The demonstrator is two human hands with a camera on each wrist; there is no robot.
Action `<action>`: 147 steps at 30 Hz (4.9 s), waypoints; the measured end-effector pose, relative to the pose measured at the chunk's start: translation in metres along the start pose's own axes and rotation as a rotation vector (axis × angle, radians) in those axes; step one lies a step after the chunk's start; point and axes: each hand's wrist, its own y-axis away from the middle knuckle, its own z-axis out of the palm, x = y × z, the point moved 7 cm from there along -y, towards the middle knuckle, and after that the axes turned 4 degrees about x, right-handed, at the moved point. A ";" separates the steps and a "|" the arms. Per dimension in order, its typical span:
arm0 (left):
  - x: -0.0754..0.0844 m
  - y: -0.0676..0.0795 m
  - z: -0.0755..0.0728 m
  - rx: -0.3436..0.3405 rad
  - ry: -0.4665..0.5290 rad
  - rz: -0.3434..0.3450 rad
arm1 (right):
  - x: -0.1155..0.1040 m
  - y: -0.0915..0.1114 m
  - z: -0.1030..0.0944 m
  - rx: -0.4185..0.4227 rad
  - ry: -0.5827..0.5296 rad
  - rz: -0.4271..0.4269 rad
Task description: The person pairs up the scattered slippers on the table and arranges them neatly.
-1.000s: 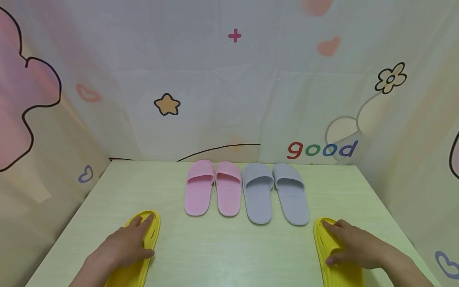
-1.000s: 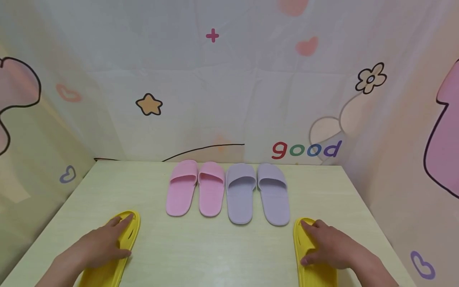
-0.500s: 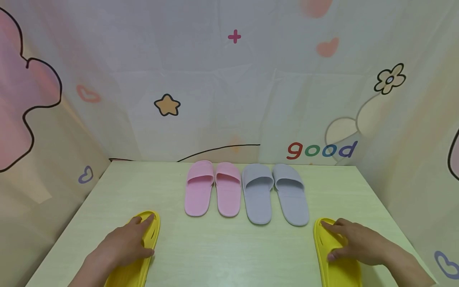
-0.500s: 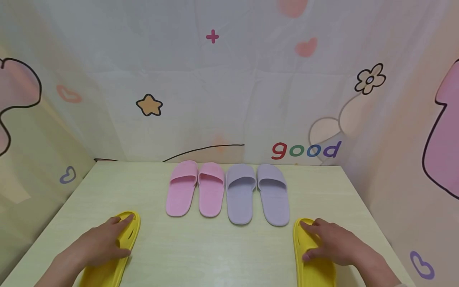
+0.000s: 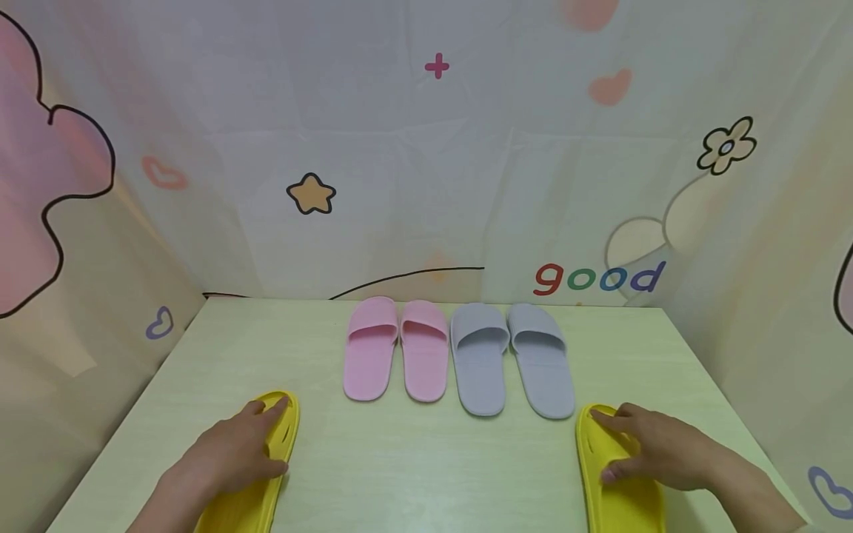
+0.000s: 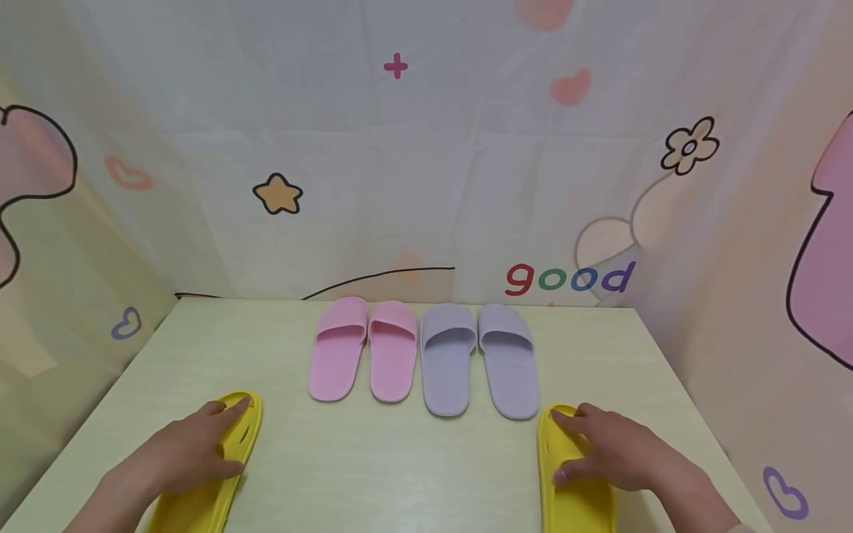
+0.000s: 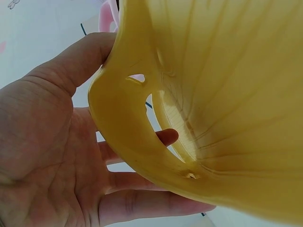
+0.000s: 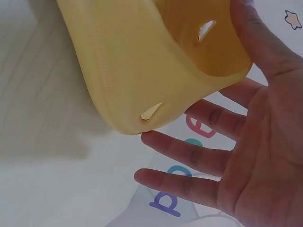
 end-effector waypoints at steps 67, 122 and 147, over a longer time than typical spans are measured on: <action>0.015 0.015 -0.012 0.083 -0.048 0.056 | -0.186 -0.048 0.004 0.077 0.135 -0.205; 0.023 0.012 -0.004 0.048 -0.078 0.007 | -0.317 -0.098 0.047 0.117 0.169 -0.341; 0.021 0.015 0.004 0.082 -0.075 0.034 | -0.346 -0.107 0.075 0.160 0.115 -0.279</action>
